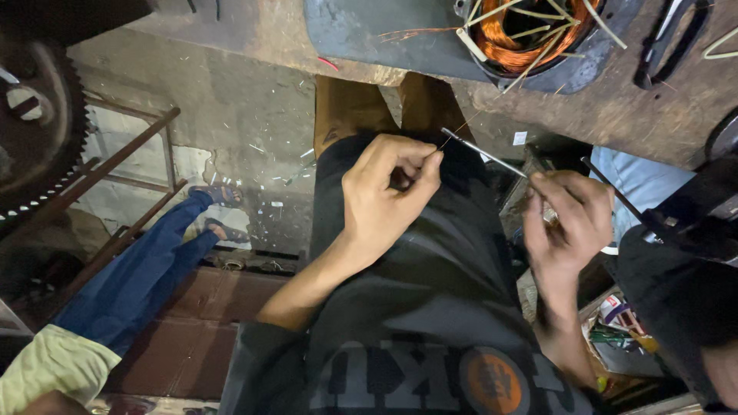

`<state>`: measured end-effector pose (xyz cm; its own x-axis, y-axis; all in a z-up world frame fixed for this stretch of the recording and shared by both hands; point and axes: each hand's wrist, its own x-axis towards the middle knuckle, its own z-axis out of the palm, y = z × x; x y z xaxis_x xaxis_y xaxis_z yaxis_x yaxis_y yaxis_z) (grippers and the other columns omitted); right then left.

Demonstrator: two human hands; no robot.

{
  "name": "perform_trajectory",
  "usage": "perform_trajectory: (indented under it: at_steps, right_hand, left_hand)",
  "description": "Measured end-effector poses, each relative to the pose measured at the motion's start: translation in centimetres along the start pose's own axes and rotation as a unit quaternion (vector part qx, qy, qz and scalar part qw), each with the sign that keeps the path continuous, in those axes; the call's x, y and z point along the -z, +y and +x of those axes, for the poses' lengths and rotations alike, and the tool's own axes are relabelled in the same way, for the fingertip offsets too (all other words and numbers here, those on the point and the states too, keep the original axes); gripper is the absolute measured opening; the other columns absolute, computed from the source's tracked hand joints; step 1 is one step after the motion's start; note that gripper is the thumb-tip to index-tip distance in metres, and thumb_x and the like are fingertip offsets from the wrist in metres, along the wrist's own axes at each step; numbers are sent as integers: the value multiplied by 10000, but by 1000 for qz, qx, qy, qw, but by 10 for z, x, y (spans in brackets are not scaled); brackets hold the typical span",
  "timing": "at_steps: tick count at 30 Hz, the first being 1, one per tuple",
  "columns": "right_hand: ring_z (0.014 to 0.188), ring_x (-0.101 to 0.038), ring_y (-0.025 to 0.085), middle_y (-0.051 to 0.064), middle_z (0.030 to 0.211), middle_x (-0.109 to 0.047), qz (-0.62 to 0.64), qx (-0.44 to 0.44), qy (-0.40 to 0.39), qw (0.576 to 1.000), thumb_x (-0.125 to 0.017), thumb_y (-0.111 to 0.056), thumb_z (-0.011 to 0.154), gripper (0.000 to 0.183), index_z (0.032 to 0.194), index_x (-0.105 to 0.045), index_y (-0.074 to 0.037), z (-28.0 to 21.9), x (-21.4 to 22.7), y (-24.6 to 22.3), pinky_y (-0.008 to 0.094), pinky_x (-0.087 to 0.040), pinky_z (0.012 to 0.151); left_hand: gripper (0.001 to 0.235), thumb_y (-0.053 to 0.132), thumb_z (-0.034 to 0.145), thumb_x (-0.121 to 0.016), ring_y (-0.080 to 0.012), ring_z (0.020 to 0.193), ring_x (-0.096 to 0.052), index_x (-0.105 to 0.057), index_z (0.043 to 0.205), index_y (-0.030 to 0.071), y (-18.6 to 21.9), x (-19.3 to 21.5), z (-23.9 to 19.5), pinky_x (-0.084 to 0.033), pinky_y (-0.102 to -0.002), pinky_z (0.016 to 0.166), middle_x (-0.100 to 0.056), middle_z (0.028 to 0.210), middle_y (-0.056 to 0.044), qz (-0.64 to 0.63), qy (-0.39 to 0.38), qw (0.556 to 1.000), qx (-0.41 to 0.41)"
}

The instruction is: The person works on a motor stator, threading and tying white string around copper windings, cutting excess string with scissors, and scraping copper wire with a screwdriver. Another person is briefly visible working on a similar stator nearby.

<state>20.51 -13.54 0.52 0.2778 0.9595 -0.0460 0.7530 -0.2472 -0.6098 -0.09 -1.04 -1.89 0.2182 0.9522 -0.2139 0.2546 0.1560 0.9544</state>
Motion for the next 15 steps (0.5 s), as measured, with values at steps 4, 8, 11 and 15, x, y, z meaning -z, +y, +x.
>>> perform_trajectory:
  at_steps: [4,8,11,15]
  right_hand:
    - [1068,-599,248,100,1165,-674,-14,6,0,1000,-816,59,1022,239,1211,-724,-55,-2,-1,-1,333,-474,950]
    - [1066,-600,246,95,1152,-670,-14,8,1,1000,-806,64,998,276,1235,-733,-57,-4,1,2,347,-469,947]
    - [1072,-609,243,94,1152,-661,-14,13,6,1000,-809,61,1005,260,1223,-729,-55,-4,0,4,349,-481,954]
    - [1037,-594,242,101,1139,-658,-16,-4,15,1000,-800,62,1000,296,1263,-732,-57,-6,-3,5,336,-471,922]
  left_hand:
    - [164,43,944,-811,-66,737,-632,-673,1028,71,-1,-1,-2,-520,-205,625,-661,888,-22,-1,-3,1000,4]
    - [169,36,934,-810,-68,744,-632,-674,1030,63,0,-2,-2,-527,-220,664,-662,882,-23,-6,0,1000,4]
    - [164,29,933,-809,-66,737,-624,-675,1022,60,-1,-2,-2,-523,-221,660,-669,889,-27,-10,6,1000,6]
    - [169,37,926,-818,-61,732,-619,-674,1010,63,-2,-2,-5,-514,-221,656,-657,863,-18,-8,3,1000,14]
